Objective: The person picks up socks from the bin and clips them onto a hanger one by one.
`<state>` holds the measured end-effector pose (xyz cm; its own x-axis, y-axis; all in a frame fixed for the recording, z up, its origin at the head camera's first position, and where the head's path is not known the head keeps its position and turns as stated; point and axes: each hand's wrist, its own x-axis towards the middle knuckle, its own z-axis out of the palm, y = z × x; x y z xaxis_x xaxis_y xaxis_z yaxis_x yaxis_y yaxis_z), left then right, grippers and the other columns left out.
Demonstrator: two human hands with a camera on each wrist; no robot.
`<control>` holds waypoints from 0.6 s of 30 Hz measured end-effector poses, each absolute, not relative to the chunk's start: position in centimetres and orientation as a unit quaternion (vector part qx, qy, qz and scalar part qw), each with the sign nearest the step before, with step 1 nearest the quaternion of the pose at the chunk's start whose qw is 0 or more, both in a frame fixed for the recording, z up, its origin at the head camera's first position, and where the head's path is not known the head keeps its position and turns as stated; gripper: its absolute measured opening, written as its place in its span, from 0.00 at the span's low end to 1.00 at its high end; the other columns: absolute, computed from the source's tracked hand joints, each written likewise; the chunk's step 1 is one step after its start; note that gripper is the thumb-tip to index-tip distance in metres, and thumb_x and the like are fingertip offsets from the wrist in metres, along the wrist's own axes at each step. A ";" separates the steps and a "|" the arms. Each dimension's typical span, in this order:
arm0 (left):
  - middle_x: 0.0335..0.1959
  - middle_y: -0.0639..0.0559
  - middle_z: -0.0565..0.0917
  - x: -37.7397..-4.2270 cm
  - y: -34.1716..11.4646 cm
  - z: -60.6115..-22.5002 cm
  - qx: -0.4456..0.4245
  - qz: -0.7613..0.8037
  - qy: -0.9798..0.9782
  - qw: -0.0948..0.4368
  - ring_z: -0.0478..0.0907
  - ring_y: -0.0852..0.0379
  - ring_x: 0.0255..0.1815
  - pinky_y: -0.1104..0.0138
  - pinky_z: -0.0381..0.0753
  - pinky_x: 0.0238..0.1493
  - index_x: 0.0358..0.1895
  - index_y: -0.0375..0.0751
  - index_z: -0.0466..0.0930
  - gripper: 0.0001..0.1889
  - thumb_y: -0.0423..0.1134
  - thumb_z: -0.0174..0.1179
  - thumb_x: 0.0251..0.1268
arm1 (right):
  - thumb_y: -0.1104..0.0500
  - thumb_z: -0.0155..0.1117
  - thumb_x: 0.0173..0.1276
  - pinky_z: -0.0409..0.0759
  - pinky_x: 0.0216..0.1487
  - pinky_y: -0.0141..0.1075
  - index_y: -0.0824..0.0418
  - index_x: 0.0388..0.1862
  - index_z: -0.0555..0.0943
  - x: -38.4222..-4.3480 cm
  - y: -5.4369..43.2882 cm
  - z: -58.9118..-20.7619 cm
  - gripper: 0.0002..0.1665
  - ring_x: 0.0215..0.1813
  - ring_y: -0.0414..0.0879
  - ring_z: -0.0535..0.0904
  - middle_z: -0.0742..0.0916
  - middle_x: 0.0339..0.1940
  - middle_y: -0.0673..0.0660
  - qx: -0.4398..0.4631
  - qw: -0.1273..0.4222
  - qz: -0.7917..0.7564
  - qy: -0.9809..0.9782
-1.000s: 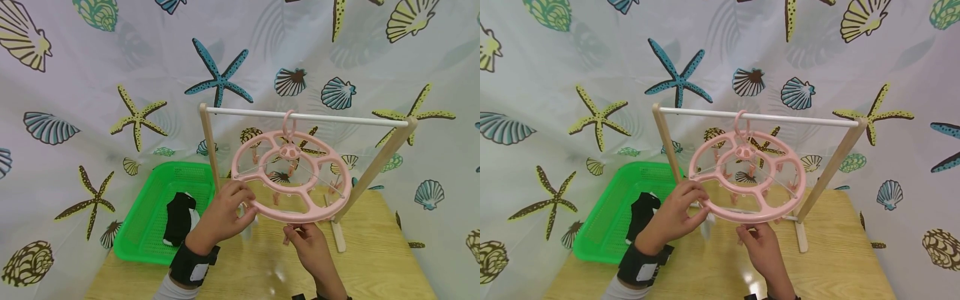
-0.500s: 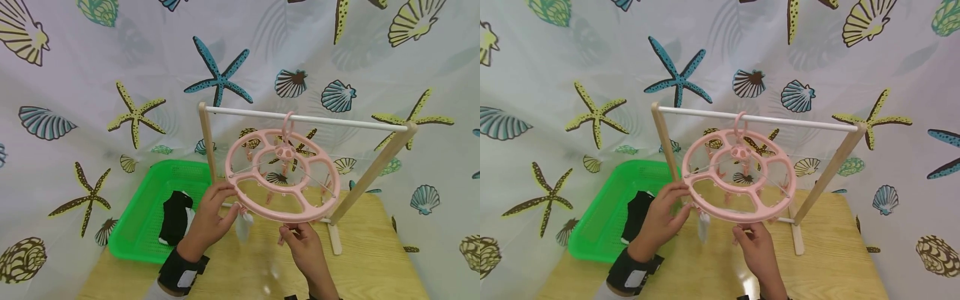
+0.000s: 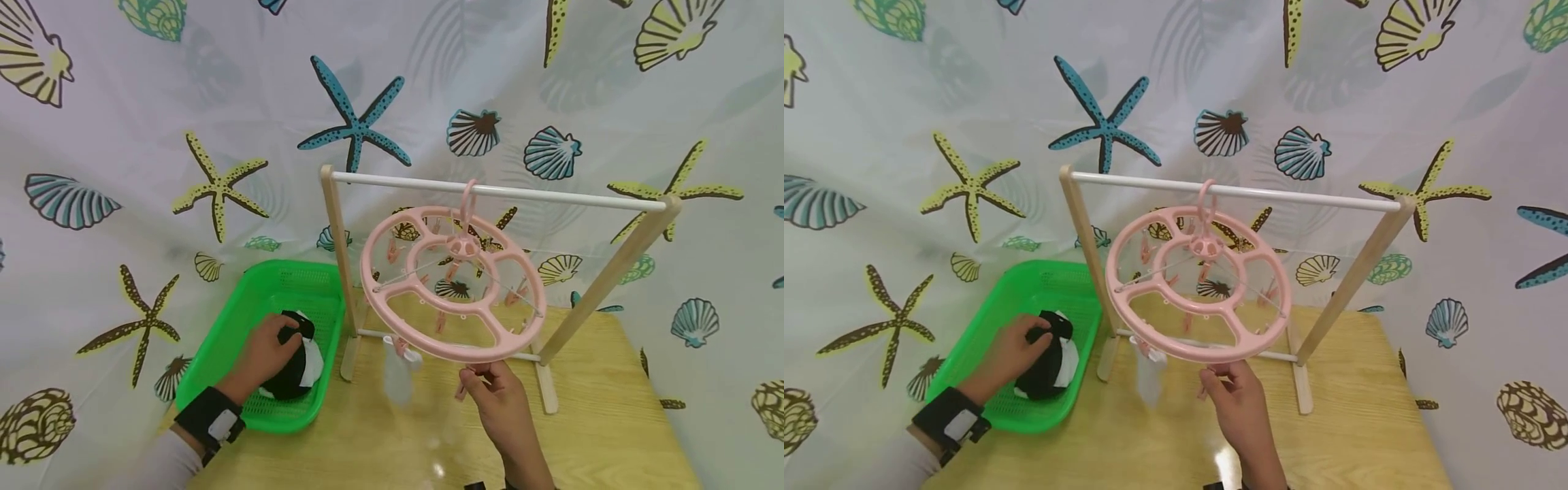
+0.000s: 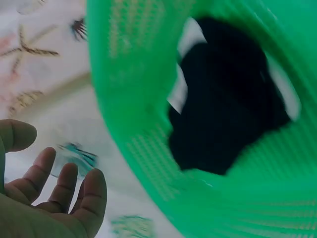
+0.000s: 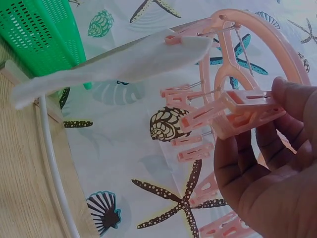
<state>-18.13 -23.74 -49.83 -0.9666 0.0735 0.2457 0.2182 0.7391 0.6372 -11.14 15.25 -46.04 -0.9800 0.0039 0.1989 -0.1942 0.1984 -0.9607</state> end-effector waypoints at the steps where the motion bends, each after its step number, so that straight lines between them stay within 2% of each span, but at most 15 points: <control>1: 0.52 0.33 0.78 -18.8 -24.3 -49.6 -0.066 -0.355 -0.929 0.084 0.79 0.37 0.46 0.46 0.77 0.45 0.51 0.30 0.80 0.13 0.35 0.59 0.70 | 0.62 0.64 0.72 0.80 0.36 0.36 0.63 0.41 0.79 -11.2 15.3 -46.0 0.04 0.32 0.48 0.82 0.83 0.30 0.57 0.061 0.079 0.630 -0.770; 6: 0.58 0.28 0.75 -22.6 -26.9 -50.2 -0.014 -0.348 -0.937 -0.018 0.76 0.33 0.54 0.45 0.76 0.49 0.59 0.26 0.75 0.20 0.40 0.54 0.74 | 0.61 0.64 0.72 0.79 0.36 0.36 0.66 0.41 0.79 -11.0 15.4 -45.6 0.07 0.33 0.47 0.81 0.84 0.30 0.56 0.057 0.086 0.629 -0.770; 13: 0.59 0.19 0.70 -26.0 -28.2 -53.0 0.055 -0.335 -0.929 -0.149 0.79 0.38 0.39 0.54 0.80 0.36 0.69 0.16 0.57 0.36 0.45 0.54 0.73 | 0.63 0.64 0.71 0.79 0.36 0.35 0.67 0.41 0.79 -10.8 15.6 -45.4 0.07 0.33 0.46 0.81 0.84 0.29 0.56 0.048 0.092 0.636 -0.765; 15: 0.61 0.17 0.66 -26.4 -28.2 -53.7 0.066 -0.331 -0.924 -0.178 0.78 0.34 0.43 0.53 0.81 0.36 0.70 0.14 0.51 0.40 0.45 0.55 0.71 | 0.63 0.64 0.71 0.79 0.36 0.35 0.68 0.41 0.79 -10.8 15.6 -45.5 0.07 0.32 0.47 0.82 0.83 0.30 0.57 0.055 0.088 0.640 -0.762; 18: 0.60 0.17 0.66 -26.7 -27.8 -54.7 0.060 -0.321 -0.925 -0.195 0.76 0.29 0.50 0.50 0.82 0.40 0.68 0.13 0.53 0.40 0.45 0.58 0.68 | 0.63 0.64 0.72 0.80 0.35 0.36 0.68 0.42 0.79 -10.8 15.6 -45.6 0.08 0.31 0.48 0.82 0.84 0.29 0.58 0.068 0.086 0.639 -0.761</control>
